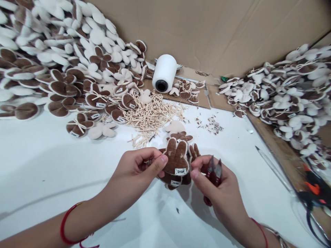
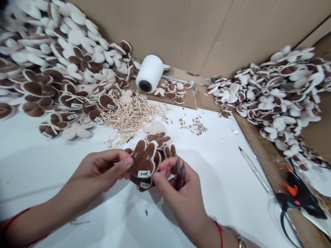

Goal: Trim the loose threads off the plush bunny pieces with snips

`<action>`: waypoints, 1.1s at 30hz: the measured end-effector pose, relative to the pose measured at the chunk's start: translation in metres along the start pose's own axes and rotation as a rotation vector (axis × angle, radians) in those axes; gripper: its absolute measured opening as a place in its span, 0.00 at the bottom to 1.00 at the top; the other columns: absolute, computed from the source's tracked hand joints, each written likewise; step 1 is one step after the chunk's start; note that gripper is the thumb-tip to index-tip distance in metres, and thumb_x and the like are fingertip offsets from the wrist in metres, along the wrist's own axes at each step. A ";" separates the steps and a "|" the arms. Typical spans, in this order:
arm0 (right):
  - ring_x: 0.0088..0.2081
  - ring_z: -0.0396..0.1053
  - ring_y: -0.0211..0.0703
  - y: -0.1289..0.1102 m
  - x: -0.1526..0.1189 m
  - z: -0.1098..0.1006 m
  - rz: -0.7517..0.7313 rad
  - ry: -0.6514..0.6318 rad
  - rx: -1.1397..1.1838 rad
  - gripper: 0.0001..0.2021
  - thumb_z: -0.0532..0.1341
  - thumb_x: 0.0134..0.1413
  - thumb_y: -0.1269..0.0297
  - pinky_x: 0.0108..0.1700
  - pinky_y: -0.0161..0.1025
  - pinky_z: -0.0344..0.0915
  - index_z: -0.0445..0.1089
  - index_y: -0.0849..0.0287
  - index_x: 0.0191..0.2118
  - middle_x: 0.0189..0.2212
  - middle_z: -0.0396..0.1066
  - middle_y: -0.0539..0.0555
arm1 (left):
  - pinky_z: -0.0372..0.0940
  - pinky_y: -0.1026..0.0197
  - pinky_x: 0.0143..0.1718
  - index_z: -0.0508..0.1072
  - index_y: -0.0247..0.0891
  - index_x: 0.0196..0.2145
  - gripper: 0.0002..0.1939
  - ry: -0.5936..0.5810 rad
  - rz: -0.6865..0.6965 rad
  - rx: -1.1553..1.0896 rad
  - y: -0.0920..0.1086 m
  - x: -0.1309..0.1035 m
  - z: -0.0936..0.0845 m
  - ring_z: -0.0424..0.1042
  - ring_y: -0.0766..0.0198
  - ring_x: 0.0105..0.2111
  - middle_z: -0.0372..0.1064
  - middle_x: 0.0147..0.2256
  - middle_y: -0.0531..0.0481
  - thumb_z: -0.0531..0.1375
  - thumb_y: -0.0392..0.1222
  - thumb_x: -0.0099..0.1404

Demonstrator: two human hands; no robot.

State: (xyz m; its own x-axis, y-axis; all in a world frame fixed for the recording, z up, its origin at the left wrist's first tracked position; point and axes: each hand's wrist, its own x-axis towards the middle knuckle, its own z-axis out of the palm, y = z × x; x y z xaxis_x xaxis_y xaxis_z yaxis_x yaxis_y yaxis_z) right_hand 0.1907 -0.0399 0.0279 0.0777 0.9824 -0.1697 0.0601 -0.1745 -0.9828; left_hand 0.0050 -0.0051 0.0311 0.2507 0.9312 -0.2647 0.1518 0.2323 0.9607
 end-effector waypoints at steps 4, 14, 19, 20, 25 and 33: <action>0.25 0.63 0.35 0.000 -0.004 -0.002 -0.326 0.008 -0.172 0.10 0.70 0.46 0.70 0.21 0.30 0.58 0.74 0.54 0.36 0.27 0.68 0.49 | 0.49 0.69 0.17 0.68 0.37 0.19 0.18 -0.016 0.005 -0.006 -0.002 -0.001 0.001 0.54 0.72 0.17 0.60 0.16 0.57 0.60 0.50 0.61; 0.28 0.67 0.37 0.003 -0.004 -0.005 -0.558 -0.082 -0.343 0.05 0.64 0.56 0.73 0.27 0.32 0.63 0.74 0.56 0.32 0.29 0.67 0.50 | 0.46 0.71 0.15 0.69 0.36 0.21 0.18 -0.023 -0.091 -0.033 -0.002 -0.002 0.002 0.52 0.76 0.14 0.61 0.16 0.58 0.61 0.51 0.61; 0.27 0.66 0.37 -0.004 -0.004 -0.007 -0.520 -0.205 -0.278 0.10 0.58 0.61 0.69 0.28 0.33 0.64 0.70 0.58 0.28 0.27 0.66 0.52 | 0.47 0.72 0.15 0.70 0.35 0.24 0.17 0.033 -0.104 -0.069 -0.003 0.001 0.001 0.54 0.77 0.13 0.66 0.20 0.56 0.60 0.52 0.61; 0.26 0.65 0.37 -0.005 -0.004 -0.008 -0.530 -0.256 -0.272 0.12 0.57 0.63 0.68 0.27 0.33 0.63 0.69 0.59 0.27 0.26 0.66 0.52 | 0.47 0.72 0.14 0.70 0.35 0.24 0.17 0.041 -0.096 -0.074 -0.003 0.001 0.001 0.54 0.77 0.13 0.66 0.20 0.56 0.60 0.52 0.61; 0.20 0.61 0.36 -0.005 -0.003 -0.007 -0.599 -0.468 -0.316 0.14 0.63 0.59 0.62 0.20 0.33 0.59 0.71 0.59 0.23 0.22 0.68 0.53 | 0.49 0.73 0.14 0.70 0.35 0.24 0.17 0.068 -0.087 -0.130 -0.003 0.003 0.000 0.56 0.77 0.14 0.66 0.20 0.57 0.62 0.52 0.60; 0.19 0.67 0.37 -0.004 -0.008 -0.010 -0.606 -0.639 -0.403 0.13 0.62 0.59 0.57 0.23 0.32 0.65 0.79 0.57 0.30 0.16 0.71 0.52 | 0.49 0.73 0.13 0.70 0.35 0.26 0.15 0.080 -0.127 -0.133 -0.003 0.004 0.001 0.54 0.76 0.14 0.64 0.19 0.58 0.64 0.51 0.57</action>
State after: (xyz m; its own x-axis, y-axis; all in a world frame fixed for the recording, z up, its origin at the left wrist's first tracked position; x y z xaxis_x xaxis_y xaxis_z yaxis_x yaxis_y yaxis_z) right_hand 0.1999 -0.0480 0.0338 -0.6271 0.7432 0.2332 0.2577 0.4805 -0.8383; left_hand 0.0062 -0.0021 0.0268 0.1601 0.9102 -0.3819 0.0483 0.3792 0.9241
